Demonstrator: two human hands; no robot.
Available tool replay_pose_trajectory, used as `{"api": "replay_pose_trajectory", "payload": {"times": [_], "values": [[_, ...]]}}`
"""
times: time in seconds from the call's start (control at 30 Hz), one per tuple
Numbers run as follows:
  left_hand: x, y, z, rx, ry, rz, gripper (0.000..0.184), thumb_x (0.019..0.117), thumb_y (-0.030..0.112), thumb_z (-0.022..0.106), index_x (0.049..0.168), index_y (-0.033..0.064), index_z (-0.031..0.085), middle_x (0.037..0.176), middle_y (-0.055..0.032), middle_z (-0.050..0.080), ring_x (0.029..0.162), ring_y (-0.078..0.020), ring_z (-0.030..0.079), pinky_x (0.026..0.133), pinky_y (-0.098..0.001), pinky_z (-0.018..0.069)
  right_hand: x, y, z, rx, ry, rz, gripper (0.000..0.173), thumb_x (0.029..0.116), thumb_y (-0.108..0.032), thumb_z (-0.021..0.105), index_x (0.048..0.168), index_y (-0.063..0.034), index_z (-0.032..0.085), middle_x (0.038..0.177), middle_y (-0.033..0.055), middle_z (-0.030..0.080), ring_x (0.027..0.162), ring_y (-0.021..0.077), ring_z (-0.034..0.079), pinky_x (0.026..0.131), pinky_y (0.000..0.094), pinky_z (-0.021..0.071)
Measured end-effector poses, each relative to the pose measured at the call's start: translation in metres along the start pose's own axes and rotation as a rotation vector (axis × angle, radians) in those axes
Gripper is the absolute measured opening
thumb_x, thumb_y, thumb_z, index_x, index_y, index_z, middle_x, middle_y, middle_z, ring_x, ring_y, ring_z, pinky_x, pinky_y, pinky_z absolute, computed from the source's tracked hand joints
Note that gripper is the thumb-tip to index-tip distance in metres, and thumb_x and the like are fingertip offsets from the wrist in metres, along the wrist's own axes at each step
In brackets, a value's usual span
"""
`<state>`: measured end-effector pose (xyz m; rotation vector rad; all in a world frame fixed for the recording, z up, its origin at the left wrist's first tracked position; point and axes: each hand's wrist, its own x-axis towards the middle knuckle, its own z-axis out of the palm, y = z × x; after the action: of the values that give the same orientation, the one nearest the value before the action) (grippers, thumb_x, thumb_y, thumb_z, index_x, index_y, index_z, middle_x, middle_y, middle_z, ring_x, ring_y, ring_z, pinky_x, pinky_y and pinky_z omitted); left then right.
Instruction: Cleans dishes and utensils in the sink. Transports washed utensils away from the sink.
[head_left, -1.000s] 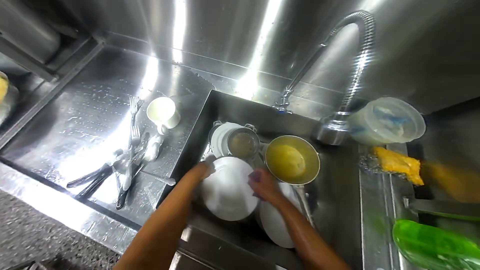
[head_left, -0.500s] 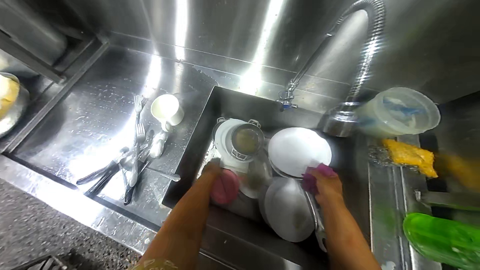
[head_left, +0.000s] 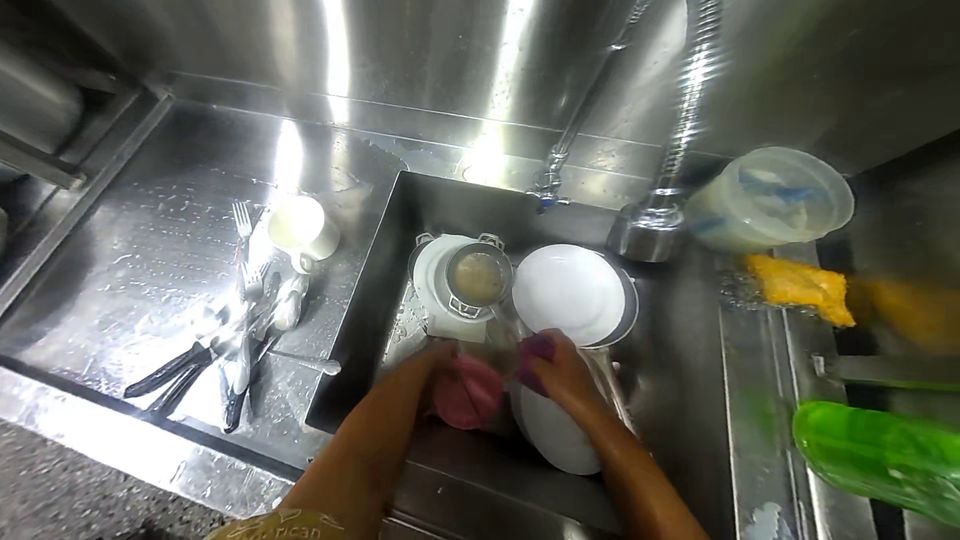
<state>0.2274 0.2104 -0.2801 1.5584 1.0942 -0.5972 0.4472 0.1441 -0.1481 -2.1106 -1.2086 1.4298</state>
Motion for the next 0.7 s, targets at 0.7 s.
{"api": "replay_pose_trajectory", "payload": {"times": [0.7], "values": [[-0.188, 0.119, -0.013, -1.422, 0.55, 0.568, 0.043, 0.0869, -0.013, 0.053, 0.128, -0.0035, 0.047, 0.103, -0.0135, 0.069, 0.091, -0.0194, 0.071, 0.08, -0.0363, 0.0612, -0.04, -0.094, 0.038, 0.027, 0.708, -0.743, 0.024, 0.0866, -0.001, 0.07, 0.108, 0.0084, 0.071, 0.104, 0.0259, 0.069, 0.098, 0.0402, 0.069, 0.087, 0.0548, 0.0567]]}}
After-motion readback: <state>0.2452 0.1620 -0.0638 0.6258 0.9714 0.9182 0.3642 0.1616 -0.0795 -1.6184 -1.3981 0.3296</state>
